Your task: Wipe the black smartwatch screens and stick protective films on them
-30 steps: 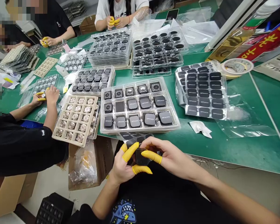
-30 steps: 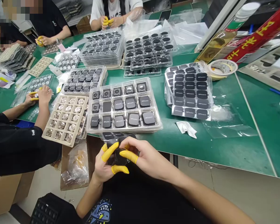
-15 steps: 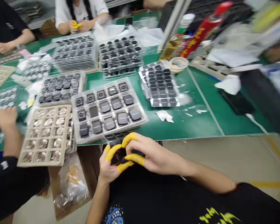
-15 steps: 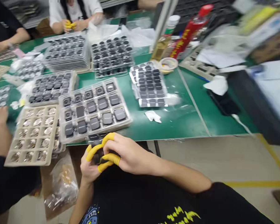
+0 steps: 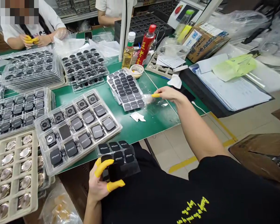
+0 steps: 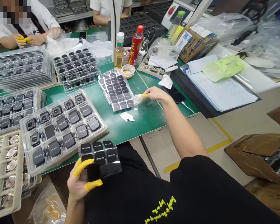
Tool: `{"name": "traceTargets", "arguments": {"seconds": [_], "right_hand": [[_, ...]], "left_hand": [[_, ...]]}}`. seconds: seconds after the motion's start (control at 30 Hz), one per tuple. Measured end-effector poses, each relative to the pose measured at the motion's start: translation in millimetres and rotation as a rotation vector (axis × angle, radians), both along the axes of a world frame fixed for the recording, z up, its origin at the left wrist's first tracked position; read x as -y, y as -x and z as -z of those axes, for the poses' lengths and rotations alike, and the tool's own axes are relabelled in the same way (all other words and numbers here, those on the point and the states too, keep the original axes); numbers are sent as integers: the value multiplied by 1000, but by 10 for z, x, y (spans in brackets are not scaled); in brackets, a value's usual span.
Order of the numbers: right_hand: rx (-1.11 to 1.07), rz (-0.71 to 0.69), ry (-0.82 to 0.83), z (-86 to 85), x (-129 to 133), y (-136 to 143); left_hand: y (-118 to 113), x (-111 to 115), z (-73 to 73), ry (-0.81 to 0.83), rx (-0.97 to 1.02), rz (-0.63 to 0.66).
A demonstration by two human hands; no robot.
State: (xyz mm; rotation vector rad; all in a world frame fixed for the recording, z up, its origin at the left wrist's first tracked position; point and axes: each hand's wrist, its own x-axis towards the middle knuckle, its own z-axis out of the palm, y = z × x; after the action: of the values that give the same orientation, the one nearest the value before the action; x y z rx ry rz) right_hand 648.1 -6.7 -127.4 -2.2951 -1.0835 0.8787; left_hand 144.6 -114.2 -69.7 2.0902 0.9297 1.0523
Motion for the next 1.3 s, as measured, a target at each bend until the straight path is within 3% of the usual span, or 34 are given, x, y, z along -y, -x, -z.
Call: {"name": "traceTargets", "arguments": {"seconds": [0.13, 0.27, 0.43, 0.53, 0.67, 0.73, 0.83, 0.93, 1.0, 1.07, 1.17, 1.3], "right_hand": [[130, 66, 80, 283, -92, 108], [309, 111, -21, 353, 100, 303], [297, -123, -171, 294, 666, 904], [282, -239, -192, 369, 926, 1295], [300, -271, -183, 543, 962, 1495], [298, -279, -179, 535, 940, 1504], [263, -306, -307, 261, 984, 1550], [193, -435, -736, -275, 1129, 1709], [137, -659, -877, -634, 1221, 1885], [44, -940, -922, -887, 1261, 2085], [-89, -1210, -882, -1030, 1204, 2341], [-189, -1358, -702, -1020, 1043, 2511]], "left_hand": [[1, -2, 13, 23, 18, 0], [80, 31, 88, 28, 22, -85], [111, -1, 99, 51, 31, -59], [92, -46, 86, 53, 60, -19], [79, -68, 83, 53, 47, -13], [75, -65, 83, 62, 41, -34], [60, -69, 92, 71, 79, -35], [31, -78, 119, 128, 113, -25], [12, -70, 138, 173, 110, -30], [3, -52, 148, 199, 96, -38], [12, -29, 126, 209, 86, -54], [46, -37, 68, 174, 87, -36]]}}
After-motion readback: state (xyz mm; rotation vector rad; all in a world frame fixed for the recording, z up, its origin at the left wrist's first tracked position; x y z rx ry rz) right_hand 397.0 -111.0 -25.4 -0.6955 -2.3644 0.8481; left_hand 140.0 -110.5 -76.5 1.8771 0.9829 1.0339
